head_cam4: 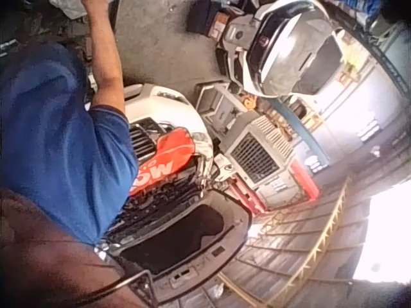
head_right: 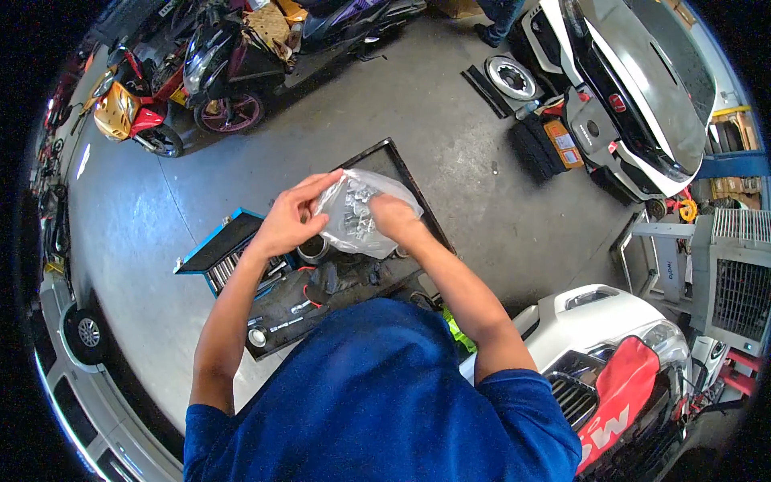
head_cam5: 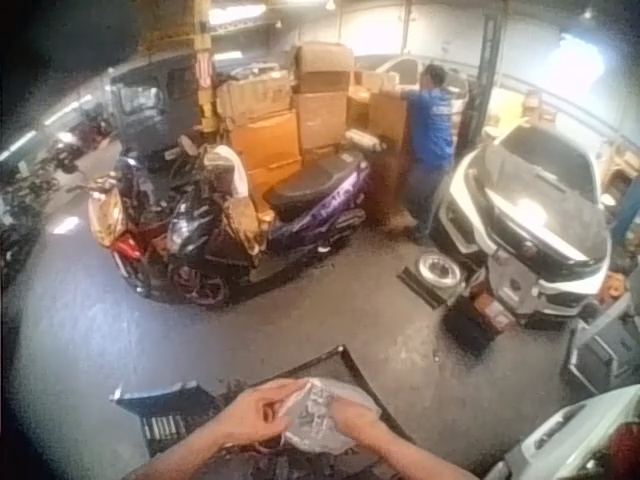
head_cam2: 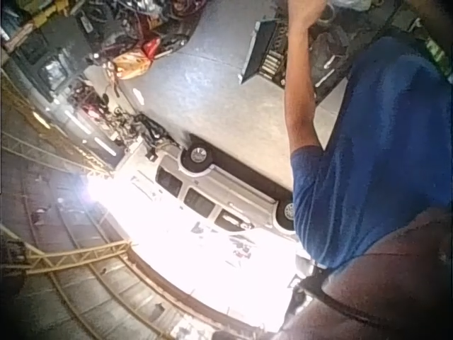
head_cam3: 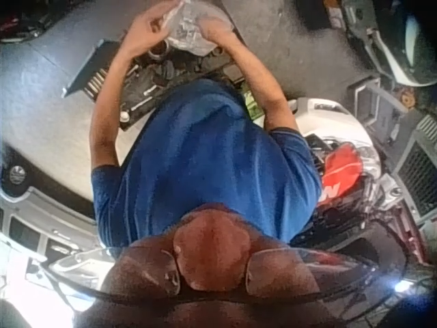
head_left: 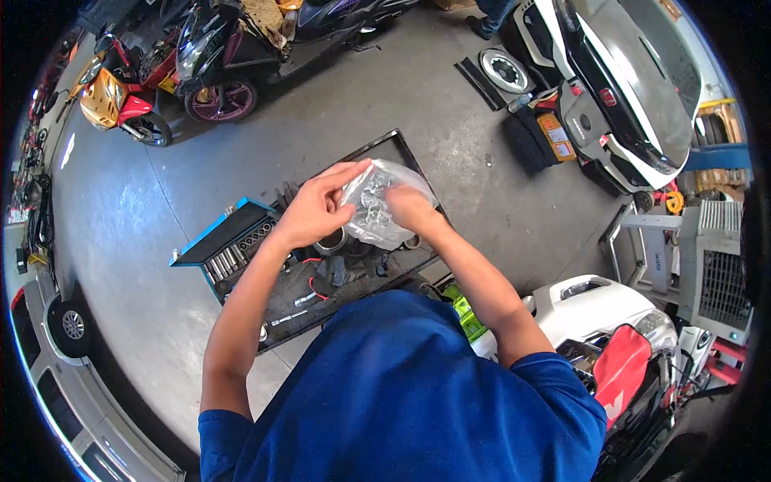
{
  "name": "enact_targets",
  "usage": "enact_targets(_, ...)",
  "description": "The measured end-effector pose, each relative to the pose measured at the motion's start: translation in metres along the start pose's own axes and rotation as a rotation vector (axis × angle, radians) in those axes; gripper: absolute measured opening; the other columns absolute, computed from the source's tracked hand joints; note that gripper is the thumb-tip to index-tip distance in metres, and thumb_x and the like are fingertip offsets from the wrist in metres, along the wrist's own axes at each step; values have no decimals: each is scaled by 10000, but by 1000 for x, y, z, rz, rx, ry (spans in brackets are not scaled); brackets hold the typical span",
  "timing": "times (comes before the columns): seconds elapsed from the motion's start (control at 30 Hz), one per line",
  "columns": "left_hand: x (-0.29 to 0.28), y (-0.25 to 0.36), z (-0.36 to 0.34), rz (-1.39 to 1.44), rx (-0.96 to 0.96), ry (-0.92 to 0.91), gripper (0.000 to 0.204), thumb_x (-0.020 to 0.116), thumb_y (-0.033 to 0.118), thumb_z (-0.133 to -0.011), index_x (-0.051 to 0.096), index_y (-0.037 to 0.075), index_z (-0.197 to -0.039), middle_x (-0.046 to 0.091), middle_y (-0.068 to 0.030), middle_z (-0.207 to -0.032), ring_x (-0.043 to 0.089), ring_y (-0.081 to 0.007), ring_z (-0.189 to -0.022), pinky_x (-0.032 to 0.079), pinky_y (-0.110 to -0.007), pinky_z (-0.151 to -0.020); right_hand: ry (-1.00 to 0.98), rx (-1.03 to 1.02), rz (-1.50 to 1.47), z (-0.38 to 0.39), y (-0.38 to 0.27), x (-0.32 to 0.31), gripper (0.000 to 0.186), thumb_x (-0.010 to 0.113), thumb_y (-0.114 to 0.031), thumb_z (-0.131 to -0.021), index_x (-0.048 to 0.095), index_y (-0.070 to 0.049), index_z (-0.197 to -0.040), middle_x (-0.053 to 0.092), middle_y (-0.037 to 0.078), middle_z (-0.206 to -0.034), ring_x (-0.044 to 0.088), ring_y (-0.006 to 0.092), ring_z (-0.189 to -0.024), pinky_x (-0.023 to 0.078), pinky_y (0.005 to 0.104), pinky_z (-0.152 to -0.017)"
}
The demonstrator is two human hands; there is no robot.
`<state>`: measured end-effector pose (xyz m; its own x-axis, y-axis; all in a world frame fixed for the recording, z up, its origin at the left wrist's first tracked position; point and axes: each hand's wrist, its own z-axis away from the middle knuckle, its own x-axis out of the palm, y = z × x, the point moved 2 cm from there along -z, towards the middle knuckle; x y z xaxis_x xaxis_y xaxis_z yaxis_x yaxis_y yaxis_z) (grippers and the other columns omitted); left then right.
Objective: Inspecting components and checking under the hood of a vehicle using a handheld light.
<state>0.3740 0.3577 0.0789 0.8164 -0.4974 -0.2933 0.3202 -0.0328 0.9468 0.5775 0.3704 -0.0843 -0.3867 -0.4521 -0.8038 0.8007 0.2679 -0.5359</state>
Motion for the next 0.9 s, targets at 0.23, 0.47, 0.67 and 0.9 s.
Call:
enact_targets(0.23, 5, 8, -3, -11, -26, 40, 689, 598, 4, -768, 536, 133, -1442, 556, -27, -1361, 411, -57, -748, 399, -187, -669, -346, -233, 512, -18, -11, 64, 420, 506, -271, -962, 564, -137, -1356, 537, 107, -1376, 490, 400, -1295, 461, 565, -994)
enact_targets(0.47, 16, 3, -11, -77, 36, 9, 677, 592, 29, -787, 526, 150, -1449, 561, -36, -1336, 436, -68, -709, 441, -209, -668, -415, -313, 466, -16, 30, 86, 391, 555, -281, -926, 624, -177, -1296, 605, 154, -1228, 615, 383, -1132, 510, 504, -913)
enact_targets(0.67, -4, -24, -34, -26, -4, 84, 693, 638, 47, -765, 533, 154, -1442, 642, -38, -1225, 413, -74, -669, 427, -232, -641, -338, 75, -497, -22, 42, 50, 276, 665, -153, -822, 701, -131, -1094, 679, 103, -854, 676, 207, -889, 516, 361, -757)
enact_targets(0.9, -8, -40, -52, 96, -102, 108, 664, 669, 74, -750, 576, 138, -1405, 680, 0, -1015, 380, -60, -615, 396, -251, -570, -279, 506, -1273, -5, 28, -5, 321, 743, -209, -840, 611, -134, -1123, 652, -20, -927, 634, 134, -892, 476, 305, -731)
